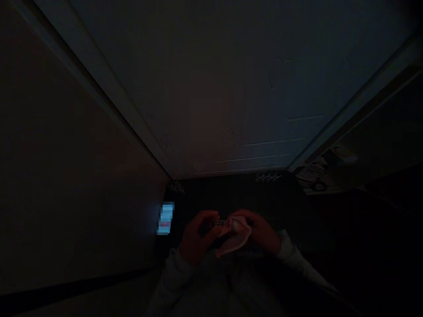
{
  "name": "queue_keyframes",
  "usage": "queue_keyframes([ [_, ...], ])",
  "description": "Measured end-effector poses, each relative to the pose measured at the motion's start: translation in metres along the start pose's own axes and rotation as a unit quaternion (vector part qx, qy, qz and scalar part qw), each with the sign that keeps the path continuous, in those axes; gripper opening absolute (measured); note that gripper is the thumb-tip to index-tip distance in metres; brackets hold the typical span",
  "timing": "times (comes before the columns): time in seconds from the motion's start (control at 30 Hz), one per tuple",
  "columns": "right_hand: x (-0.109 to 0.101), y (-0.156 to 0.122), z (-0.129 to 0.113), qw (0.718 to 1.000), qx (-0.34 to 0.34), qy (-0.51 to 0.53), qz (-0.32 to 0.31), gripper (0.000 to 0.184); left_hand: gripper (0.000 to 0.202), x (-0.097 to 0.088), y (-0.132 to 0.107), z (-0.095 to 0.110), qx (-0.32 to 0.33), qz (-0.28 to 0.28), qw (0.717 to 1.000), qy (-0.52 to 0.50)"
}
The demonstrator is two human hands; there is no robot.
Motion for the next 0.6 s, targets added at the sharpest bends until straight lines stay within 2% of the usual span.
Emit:
queue_keyframes([
  [0.23, -0.002, 0.0, -0.01, 0.999, -0.046, 0.0, 0.005, 0.024, 0.024, 0.001, 0.0, 0.001, 0.001, 0.002, 1.0, -0.015],
  [0.4, 0.0, 0.002, -0.003, 1.0, -0.017, 0.005, -0.013, 0.025, 0.027, -0.002, 0.001, 0.0, -0.023, -0.007, 1.0, -0.015],
  [0.6, -0.003, 0.003, 0.002, 0.999, 0.0, -0.032, 0.027, 0.023, 0.029, 0.0, 0.006, -0.001, -0.035, -0.025, 0.999, -0.017],
])
Point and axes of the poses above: each hand's wrist, its own y-axis towards the middle knuckle, its own x-axis out of the palm, z = x × y, the point moved 9 cm from there along y, towards the middle knuckle, and after that the axes turned 6 degrees about x, right-handed, at the moved point
